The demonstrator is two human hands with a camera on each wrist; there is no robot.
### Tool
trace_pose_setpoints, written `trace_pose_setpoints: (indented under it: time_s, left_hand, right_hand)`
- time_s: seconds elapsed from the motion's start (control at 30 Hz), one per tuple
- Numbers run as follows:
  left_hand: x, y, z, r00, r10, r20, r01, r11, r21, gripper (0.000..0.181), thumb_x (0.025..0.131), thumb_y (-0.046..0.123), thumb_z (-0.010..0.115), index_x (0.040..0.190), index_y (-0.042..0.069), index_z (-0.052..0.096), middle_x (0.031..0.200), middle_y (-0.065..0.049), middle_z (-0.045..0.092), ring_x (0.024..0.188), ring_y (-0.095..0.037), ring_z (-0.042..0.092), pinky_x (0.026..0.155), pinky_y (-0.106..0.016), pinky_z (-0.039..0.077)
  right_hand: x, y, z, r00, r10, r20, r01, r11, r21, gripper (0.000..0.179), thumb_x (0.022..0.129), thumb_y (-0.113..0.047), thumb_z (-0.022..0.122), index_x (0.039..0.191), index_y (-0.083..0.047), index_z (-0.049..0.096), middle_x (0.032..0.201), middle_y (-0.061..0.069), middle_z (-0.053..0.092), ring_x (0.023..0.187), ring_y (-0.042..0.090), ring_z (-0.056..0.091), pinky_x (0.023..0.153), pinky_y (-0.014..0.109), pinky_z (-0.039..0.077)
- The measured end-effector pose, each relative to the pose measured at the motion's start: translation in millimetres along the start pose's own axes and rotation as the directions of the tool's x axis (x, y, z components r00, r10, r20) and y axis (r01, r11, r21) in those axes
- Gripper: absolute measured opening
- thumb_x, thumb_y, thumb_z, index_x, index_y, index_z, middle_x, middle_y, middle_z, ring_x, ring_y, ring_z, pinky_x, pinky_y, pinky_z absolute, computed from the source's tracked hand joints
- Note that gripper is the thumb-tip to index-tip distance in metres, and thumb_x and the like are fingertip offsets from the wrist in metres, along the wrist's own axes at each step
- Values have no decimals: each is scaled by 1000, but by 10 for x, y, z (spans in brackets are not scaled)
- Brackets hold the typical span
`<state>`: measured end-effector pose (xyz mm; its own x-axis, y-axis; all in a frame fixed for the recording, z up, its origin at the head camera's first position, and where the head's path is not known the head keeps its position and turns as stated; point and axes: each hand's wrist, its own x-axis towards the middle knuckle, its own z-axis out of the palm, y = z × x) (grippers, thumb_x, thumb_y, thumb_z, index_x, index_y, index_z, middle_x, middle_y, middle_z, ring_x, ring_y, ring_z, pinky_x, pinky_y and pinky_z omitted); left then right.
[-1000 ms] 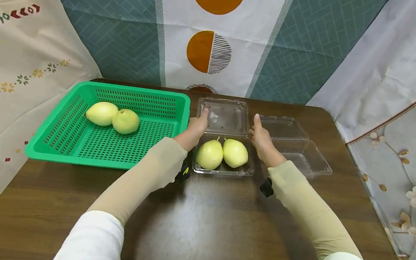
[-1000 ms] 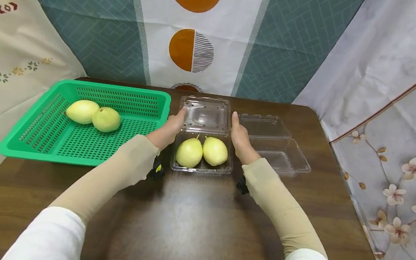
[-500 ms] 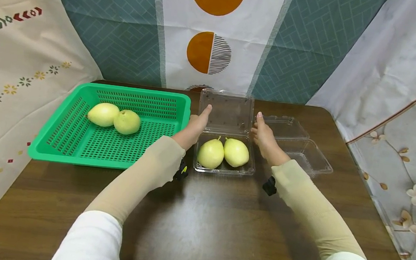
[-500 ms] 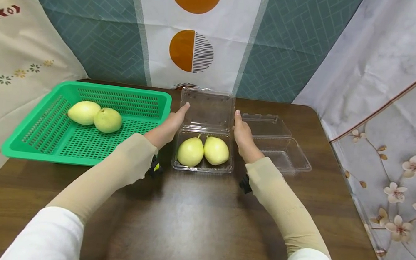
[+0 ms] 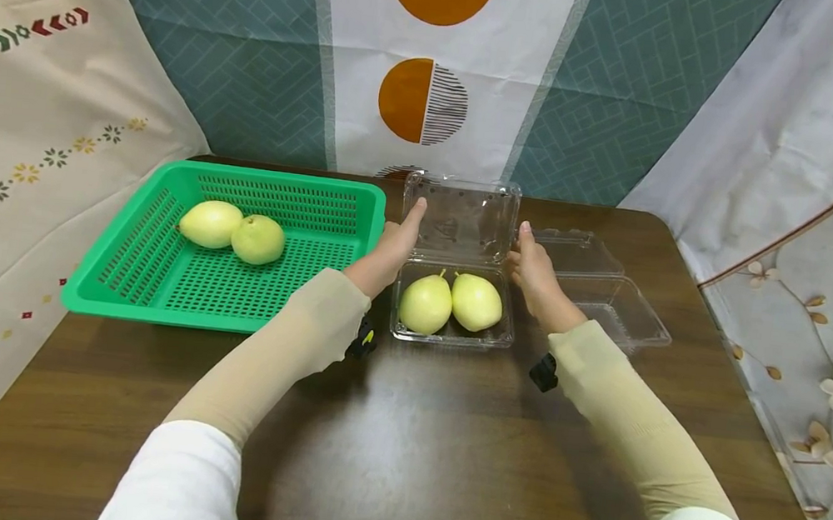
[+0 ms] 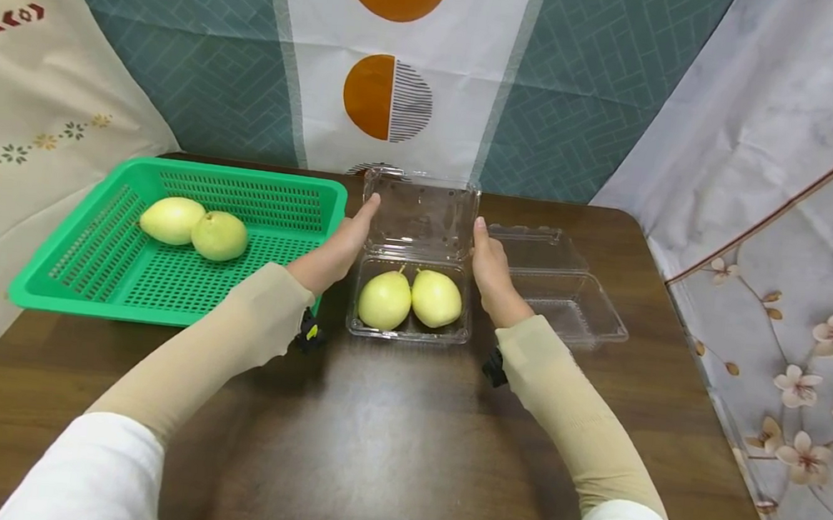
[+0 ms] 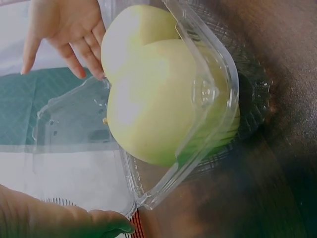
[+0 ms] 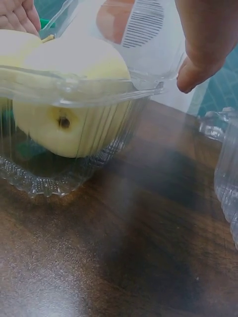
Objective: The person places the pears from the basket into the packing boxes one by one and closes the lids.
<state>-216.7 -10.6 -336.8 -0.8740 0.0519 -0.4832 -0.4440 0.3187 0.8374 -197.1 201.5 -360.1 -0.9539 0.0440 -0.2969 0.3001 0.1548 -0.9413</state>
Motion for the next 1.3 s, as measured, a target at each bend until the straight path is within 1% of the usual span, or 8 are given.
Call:
trace_pose_setpoints:
  time_s: [0.13,0.33,0.5,0.63,0.77,0.9,1.1,1.3]
  left_hand:
    - [-11,8,-4,1000,4,-17,-4,1000,-23,93,89,74,18,153,10,-4,161,-4,-3,148,-25,4,119,-43,12]
    - [-59,27,-17,999,30,-29,-31,999,-39,94,89,75,15,153,9,4,160,-6,7,146,-25,12,118,-43,15]
    - [-94,44,-33,998,57,-2,-57,998,-33,93,88,75,12,153,8,13,159,-9,16,145,-28,17,118,-45,17]
    - [-109,51,-31,999,54,6,-53,998,-29,93,88,75,12,153,8,15,158,-9,18,145,-29,19,117,-45,18]
    - [-126,55,-25,1000,30,-1,-30,999,-35,93,88,75,13,153,8,11,159,-8,14,145,-29,17,117,-46,18]
    - [-150,62,-24,1000,20,1,-20,999,-42,94,88,75,12,153,8,10,159,-8,14,145,-29,17,117,-46,17]
    - [-188,78,-25,1000,-4,12,4,999,-39,96,87,77,14,153,8,9,159,-8,14,145,-31,18,116,-49,18]
    - [-194,75,12,999,-42,-12,42,999,-30,97,87,78,16,153,9,3,160,-6,6,146,-29,15,117,-48,18]
  right_hand:
    - [-28,-9,-7,1000,-11,11,11,1000,-20,83,97,-60,14,151,3,4,155,25,15,144,39,12,118,47,12]
    - [-73,-30,-12,999,-53,11,54,997,-53,81,97,-59,14,151,1,4,155,24,16,145,34,14,118,47,13]
    - [-109,-51,-24,1000,-20,19,21,997,-69,86,95,-64,13,151,1,6,156,21,16,146,32,14,118,44,12]
    - [-130,-64,-26,1000,-6,8,6,998,-68,91,93,-67,13,150,4,10,156,21,17,145,33,15,118,44,13]
    - [-138,-65,-22,1000,-14,2,14,997,-78,91,92,-68,13,151,2,12,156,21,18,145,35,16,118,45,14]
    - [-150,-56,-24,1000,-14,-12,13,997,-82,91,92,-69,13,151,0,13,155,21,19,144,35,17,118,46,15]
    - [-187,-84,-26,1000,-10,-21,9,998,-59,94,91,-70,10,149,4,17,154,24,21,143,39,19,117,46,16]
    - [-217,-118,-31,999,15,-47,-17,1000,-25,99,89,-73,13,146,8,23,152,24,27,142,36,25,116,44,21]
